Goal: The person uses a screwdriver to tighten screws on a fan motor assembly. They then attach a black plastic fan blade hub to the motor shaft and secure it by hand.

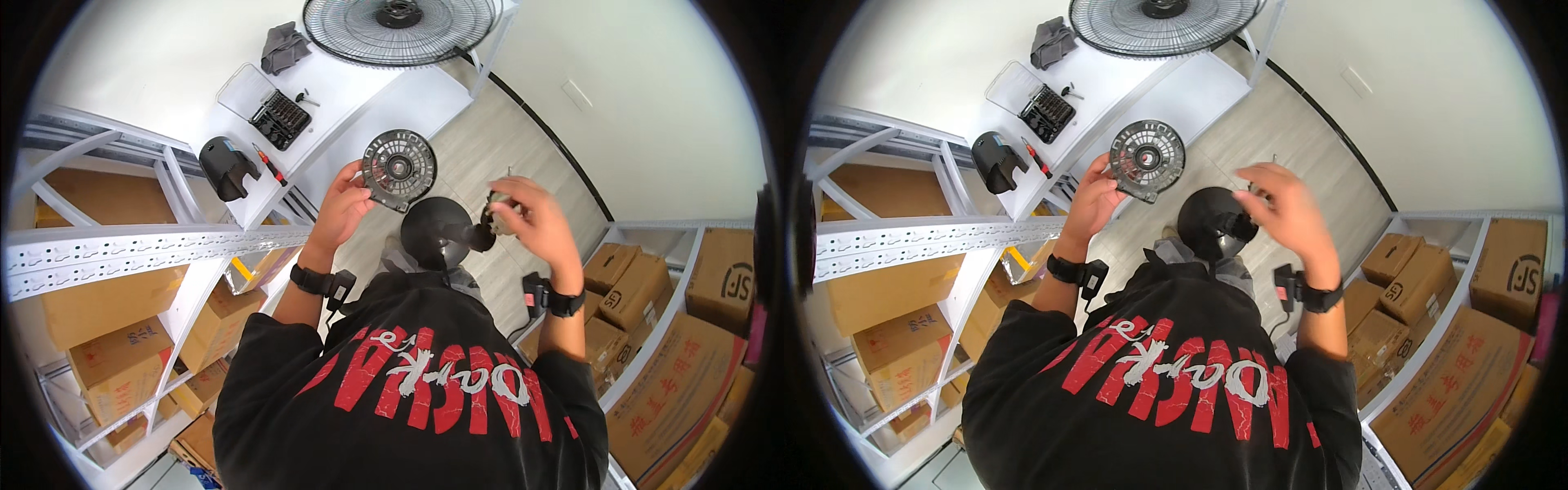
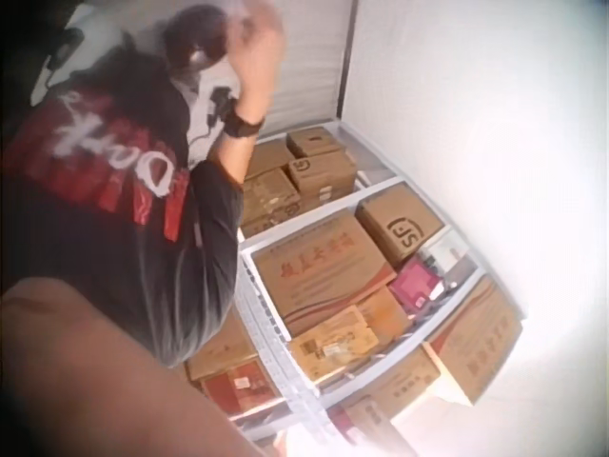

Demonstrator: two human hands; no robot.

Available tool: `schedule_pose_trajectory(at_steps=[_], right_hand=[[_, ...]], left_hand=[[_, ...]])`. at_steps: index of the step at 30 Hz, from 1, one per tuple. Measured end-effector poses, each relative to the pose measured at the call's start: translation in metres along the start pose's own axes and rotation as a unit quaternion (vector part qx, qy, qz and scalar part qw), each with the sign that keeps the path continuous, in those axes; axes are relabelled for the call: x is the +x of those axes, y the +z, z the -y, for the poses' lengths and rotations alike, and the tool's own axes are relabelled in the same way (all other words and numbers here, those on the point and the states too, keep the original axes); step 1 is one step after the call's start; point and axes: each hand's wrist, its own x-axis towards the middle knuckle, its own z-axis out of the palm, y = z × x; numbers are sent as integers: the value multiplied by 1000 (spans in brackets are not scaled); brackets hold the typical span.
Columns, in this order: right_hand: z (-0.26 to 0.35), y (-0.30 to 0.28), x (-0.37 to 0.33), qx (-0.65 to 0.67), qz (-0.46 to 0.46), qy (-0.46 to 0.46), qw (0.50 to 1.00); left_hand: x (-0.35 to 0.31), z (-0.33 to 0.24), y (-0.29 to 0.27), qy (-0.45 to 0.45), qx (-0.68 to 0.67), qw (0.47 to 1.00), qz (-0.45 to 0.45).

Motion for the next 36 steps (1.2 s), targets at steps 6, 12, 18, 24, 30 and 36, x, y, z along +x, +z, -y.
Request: schedule_pose_trajectory(at_steps=[6,12,18,24,30,36], right_hand=[[-50,-7,-22,-148,-98,167,970],[-97,22,-39,-94,-55,285,952],[-115,35,-54,35,-95,327,940],[-136,49,-66,119,-71,257,956],[-134,56,-65,133,-63,269,952],[-149,68,-70,148,-77,270,948]], left_hand=[[41,-21,-32,31,48,997,-54],[88,-24,-79,42,45,984,-168],[144,-27,-103,78,28,973,-213],[179,-10,-133,97,5,938,-334],[180,-9,-140,106,51,941,-317],[164,-21,-106,62,182,918,-346]])
